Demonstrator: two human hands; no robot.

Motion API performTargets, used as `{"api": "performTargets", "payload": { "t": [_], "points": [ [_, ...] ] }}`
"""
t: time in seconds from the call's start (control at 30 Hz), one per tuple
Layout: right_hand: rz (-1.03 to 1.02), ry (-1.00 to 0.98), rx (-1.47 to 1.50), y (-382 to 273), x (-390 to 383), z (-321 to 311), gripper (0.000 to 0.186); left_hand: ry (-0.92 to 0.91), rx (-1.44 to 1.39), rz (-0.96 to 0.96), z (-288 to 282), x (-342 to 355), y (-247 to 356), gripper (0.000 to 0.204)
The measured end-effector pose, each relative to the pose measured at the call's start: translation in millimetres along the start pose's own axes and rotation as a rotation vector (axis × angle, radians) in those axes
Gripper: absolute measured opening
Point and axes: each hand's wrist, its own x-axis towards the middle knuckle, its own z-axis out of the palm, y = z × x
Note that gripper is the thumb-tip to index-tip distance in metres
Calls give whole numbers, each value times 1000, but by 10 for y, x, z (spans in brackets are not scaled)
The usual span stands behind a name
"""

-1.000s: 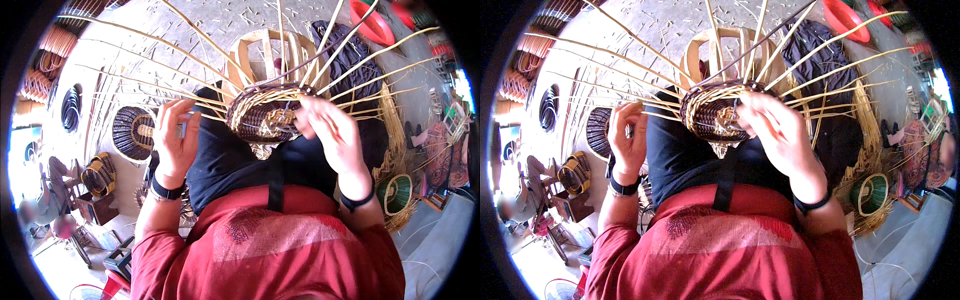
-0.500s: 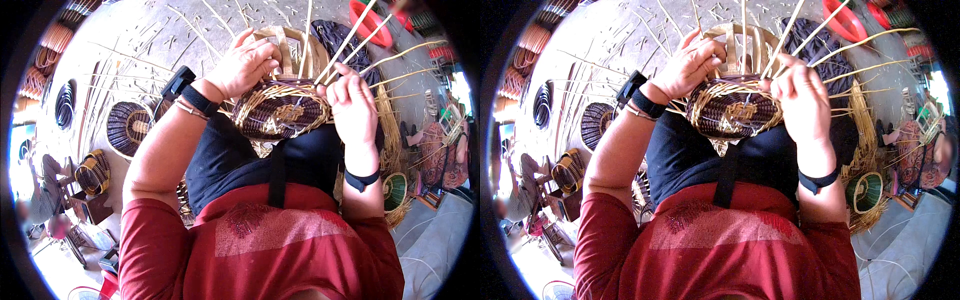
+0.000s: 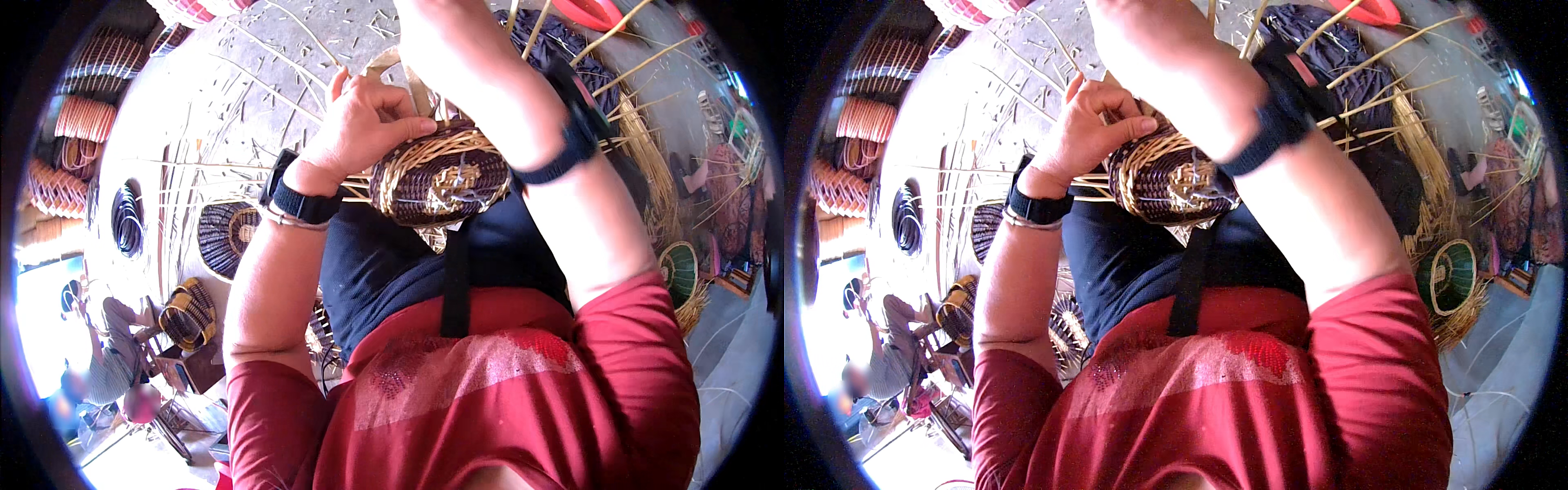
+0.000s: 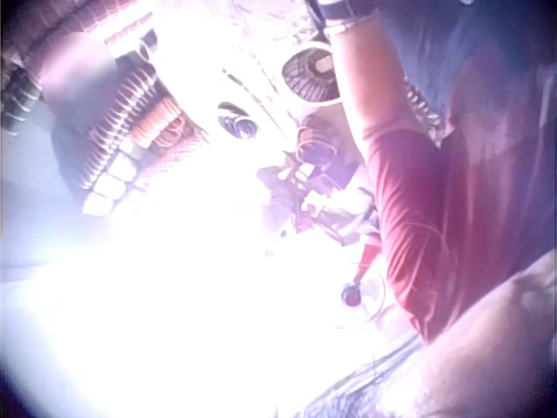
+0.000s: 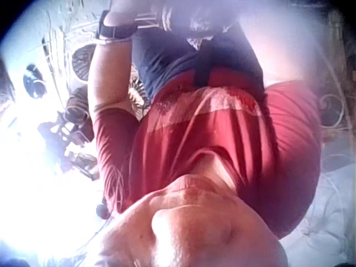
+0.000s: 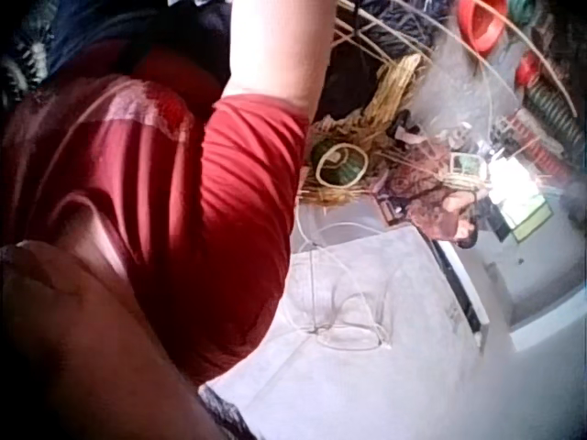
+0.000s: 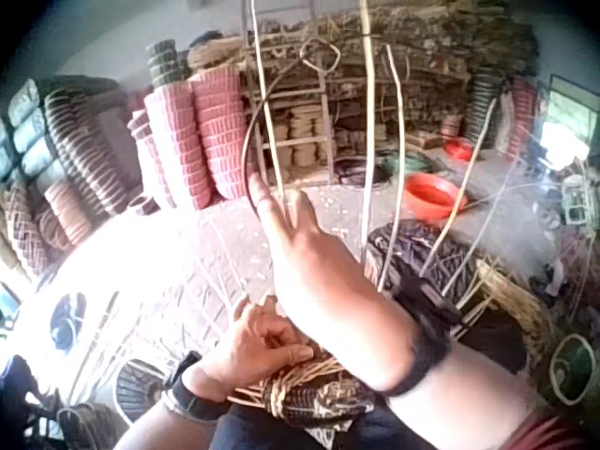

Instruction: The person weaves a basket by hand, threading thin strips of material through a circular frame of wooden rods while sitting on the floor.

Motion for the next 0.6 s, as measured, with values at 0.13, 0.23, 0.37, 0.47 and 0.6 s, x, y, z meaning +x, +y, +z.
{"api": "performTargets", "payload": {
  "t": [0.13, 0.23, 0.37, 0.47, 0.6],
  "points": [
    [-187, 403, 404, 293, -659, 333, 40, 91, 7, -21, -8, -146, -3, 34],
    [-300, 577, 1019, 864, -1060, 610, 70, 272, 194, 84, 114, -107, 102, 37],
    [-168, 307, 1520, 1505, -1255, 694, 38, 472, 355, 416, 369, -230, 475, 40],
    [63, 418, 1686, 1459, -1132, 597, 27, 300, 378, 350, 637, -265, 625, 52],
    [-114, 622, 1064, 1342, -582, 252, 29, 322, 427, 153, 835, -181, 819, 66]
  ]
}}
